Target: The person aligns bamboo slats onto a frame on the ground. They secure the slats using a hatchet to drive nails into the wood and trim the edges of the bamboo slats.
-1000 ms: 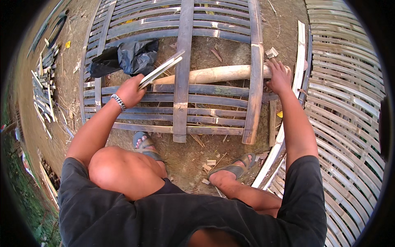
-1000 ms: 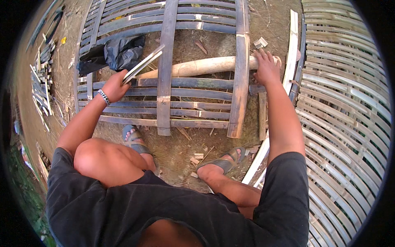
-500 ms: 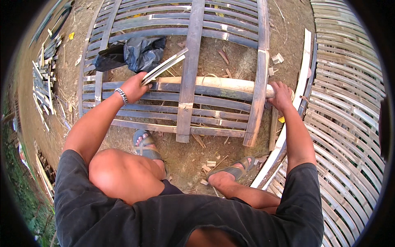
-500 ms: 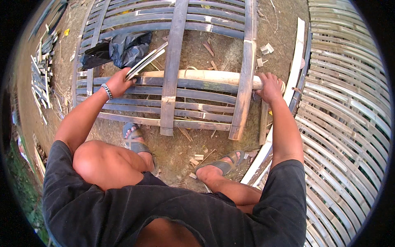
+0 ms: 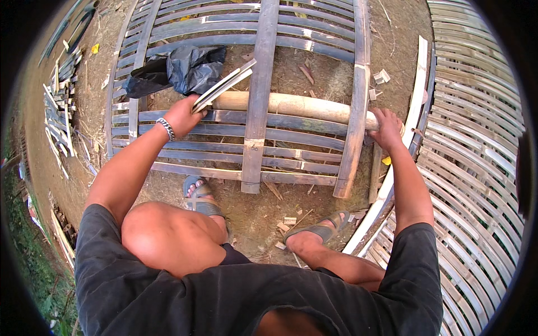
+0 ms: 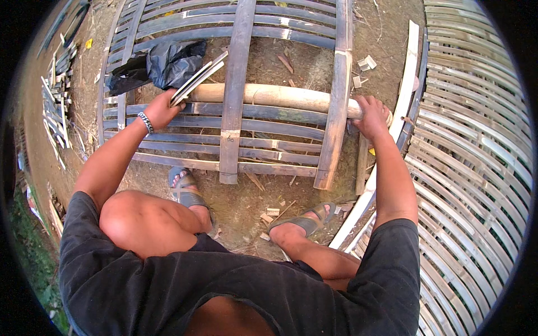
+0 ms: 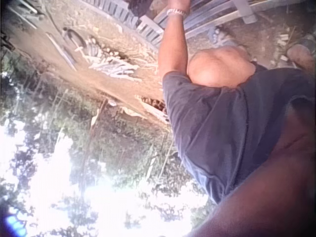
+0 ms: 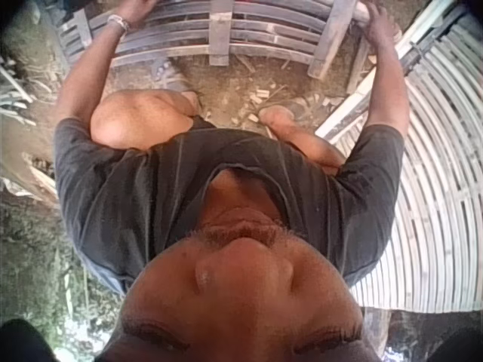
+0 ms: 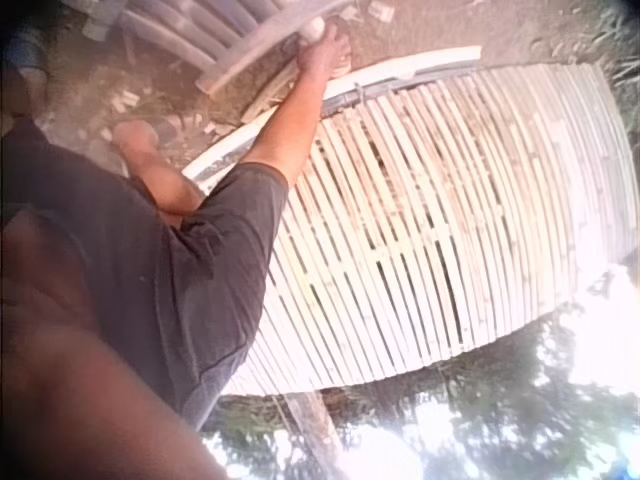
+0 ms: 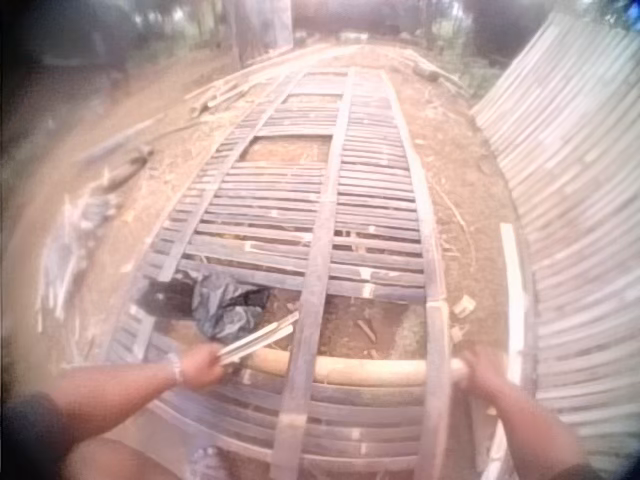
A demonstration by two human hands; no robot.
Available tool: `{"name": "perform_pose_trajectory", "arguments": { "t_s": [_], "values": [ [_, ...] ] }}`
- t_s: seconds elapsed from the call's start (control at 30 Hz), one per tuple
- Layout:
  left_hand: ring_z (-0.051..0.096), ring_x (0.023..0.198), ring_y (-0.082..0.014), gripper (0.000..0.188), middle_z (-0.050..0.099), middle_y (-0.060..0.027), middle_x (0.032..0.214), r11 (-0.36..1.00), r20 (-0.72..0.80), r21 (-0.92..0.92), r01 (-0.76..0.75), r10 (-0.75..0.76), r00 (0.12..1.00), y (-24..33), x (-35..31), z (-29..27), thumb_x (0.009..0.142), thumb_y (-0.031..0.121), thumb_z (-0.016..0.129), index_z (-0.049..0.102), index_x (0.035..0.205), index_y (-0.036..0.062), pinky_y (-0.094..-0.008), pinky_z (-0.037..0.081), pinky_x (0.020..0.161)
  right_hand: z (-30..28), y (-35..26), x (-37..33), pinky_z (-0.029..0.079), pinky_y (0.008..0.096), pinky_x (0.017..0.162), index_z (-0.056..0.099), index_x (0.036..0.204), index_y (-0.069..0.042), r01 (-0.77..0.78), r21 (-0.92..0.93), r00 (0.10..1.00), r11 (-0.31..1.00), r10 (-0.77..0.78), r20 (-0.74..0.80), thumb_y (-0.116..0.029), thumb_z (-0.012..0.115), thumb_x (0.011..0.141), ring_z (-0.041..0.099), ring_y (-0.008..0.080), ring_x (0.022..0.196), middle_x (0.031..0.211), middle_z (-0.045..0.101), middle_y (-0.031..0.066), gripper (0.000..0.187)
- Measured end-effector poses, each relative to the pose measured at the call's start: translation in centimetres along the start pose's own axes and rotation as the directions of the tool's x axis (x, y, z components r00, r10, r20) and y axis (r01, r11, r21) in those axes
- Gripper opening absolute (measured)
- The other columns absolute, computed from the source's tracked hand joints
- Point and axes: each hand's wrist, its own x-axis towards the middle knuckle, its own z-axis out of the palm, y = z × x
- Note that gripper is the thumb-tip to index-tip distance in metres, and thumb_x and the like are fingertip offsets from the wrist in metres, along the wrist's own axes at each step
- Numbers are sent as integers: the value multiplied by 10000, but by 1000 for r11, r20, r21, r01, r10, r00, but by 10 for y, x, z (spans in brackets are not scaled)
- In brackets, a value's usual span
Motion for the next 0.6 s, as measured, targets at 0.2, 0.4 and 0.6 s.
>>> {"name": "perform_pose_trajectory", "arguments": {
  "t_s": [0.2,0.4,0.6],
  "values": [
    [658,943,-453,278,698,-272,974,999,38,13,42,-42,998,-2,3,0,920,214,700,648,1084,-5,-470,518,836,-2,4,0,298,564,1131,552,1404,-242,15,41,1000,999,-16,22,-190,875,700,468,323,1333,1349,553,78,776],
    [663,936,-448,288,702,-272,981,998,47,-52,39,-36,998,-3,3,1,923,208,678,668,1132,11,-469,520,834,-1,4,1,303,588,1130,535,1418,-249,14,0,999,1000,-14,29,-212,868,711,460,342,1340,1360,542,94,783],
    [658,906,-416,282,694,-252,972,999,53,44,29,-31,998,-14,7,7,905,168,705,652,1127,2,-442,515,823,-5,6,6,292,562,1171,507,1443,-223,-34,86,999,996,31,28,-238,818,761,434,351,1391,1445,512,116,750]
  ]
}}
